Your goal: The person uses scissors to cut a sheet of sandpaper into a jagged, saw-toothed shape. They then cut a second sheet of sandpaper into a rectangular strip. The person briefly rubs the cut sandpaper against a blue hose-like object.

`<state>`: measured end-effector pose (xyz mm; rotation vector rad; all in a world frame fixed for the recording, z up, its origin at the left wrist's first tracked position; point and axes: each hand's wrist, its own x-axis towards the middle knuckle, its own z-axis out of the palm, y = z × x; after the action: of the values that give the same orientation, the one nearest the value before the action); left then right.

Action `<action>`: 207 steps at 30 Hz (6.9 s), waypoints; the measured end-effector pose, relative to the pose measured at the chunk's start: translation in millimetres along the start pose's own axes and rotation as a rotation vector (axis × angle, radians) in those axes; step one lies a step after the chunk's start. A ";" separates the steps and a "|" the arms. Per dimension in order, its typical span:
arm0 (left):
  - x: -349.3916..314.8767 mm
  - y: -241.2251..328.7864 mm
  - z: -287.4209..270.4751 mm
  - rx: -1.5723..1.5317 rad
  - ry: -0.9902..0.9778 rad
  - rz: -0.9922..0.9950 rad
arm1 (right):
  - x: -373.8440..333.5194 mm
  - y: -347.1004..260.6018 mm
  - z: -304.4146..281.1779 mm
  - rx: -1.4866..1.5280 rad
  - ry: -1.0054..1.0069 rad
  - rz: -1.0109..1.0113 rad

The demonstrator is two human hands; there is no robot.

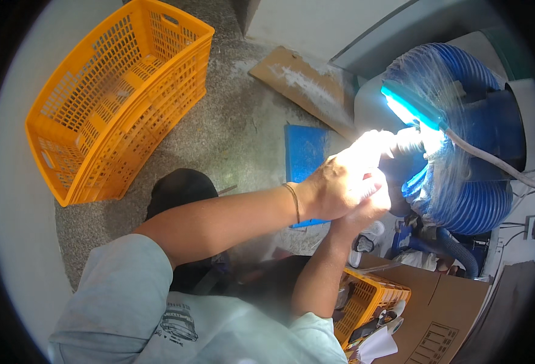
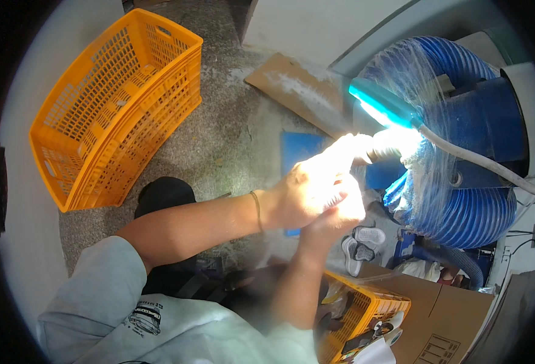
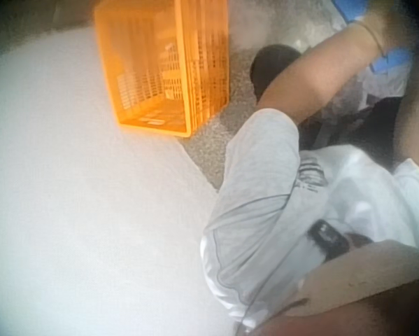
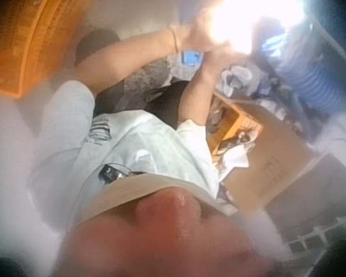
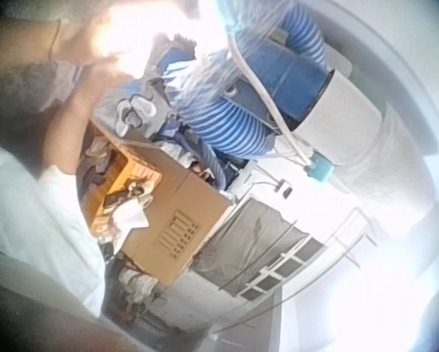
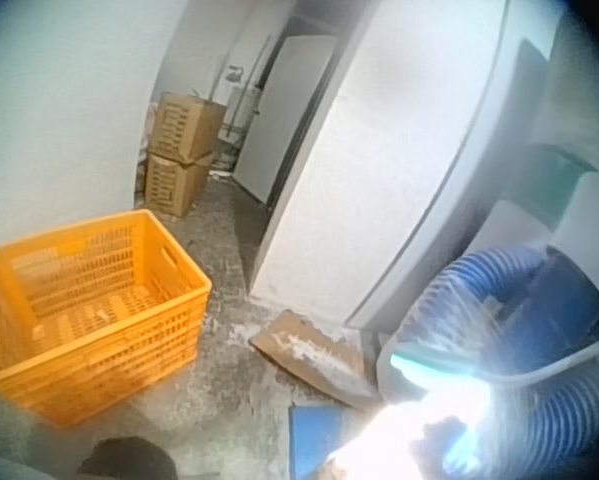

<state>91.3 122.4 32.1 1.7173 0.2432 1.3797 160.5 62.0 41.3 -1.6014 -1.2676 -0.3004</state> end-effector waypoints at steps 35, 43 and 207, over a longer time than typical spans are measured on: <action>-0.7 0.6 -2.0 -0.016 -0.011 -0.041 | -0.8 -2.2 1.6 0.035 -0.019 0.046; 1.2 2.1 -0.4 -0.013 0.044 -0.007 | 2.6 -8.2 -2.5 -0.022 -0.026 0.021; 9.2 -33.9 -13.6 -1.135 -0.179 -0.647 | -8.4 54.8 -32.2 1.204 -0.194 0.708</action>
<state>95.2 154.9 13.5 0.6836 -0.0924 0.6228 214.6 35.4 19.4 -0.8866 -0.6540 0.9233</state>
